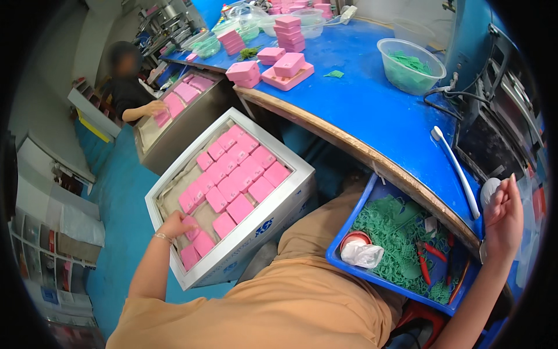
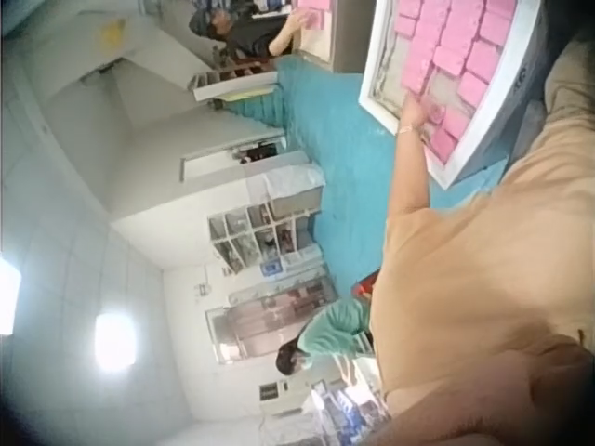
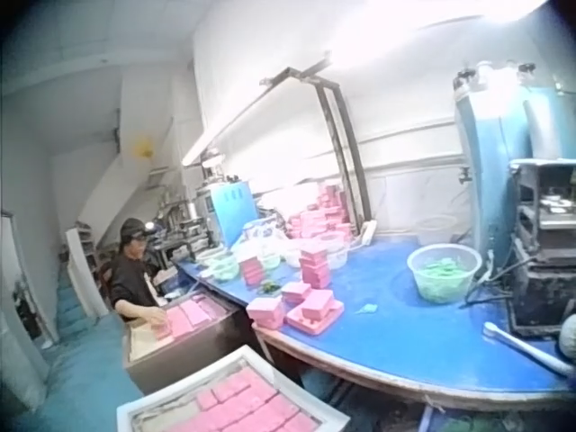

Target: The person is preparing and assembling small green silicone or wax parts into a pink mold, cleaning it with a brush, and then placing the mold into a production machine.

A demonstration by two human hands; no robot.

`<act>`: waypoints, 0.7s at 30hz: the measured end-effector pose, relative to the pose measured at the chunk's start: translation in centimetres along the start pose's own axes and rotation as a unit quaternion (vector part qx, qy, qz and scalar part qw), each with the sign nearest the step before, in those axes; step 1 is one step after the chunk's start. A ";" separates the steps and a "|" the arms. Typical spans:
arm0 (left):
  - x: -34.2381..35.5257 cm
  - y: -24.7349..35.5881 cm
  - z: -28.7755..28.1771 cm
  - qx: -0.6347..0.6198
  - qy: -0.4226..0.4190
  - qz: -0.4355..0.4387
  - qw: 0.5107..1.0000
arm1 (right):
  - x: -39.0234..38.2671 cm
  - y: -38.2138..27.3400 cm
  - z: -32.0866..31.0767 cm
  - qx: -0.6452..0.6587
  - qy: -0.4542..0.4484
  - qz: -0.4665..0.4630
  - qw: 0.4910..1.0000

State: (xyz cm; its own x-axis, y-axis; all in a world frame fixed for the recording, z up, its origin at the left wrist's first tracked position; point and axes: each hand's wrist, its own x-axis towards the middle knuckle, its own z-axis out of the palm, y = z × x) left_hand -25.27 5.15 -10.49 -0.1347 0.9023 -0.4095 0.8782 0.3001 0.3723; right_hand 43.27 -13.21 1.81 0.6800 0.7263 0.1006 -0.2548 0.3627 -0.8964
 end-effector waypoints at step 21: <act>-13.4 22.0 6.6 -0.090 0.129 0.590 0.792 | -18.4 11.2 13.4 0.000 -0.330 0.294 0.897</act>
State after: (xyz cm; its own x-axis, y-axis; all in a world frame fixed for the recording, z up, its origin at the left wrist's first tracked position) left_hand -1.12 -2.34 -2.28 0.6223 0.6131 0.4866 0.3859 -0.7812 0.4908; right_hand 18.69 -14.67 -4.26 -0.1274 0.9795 -0.1561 -0.4357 -0.1966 -0.8783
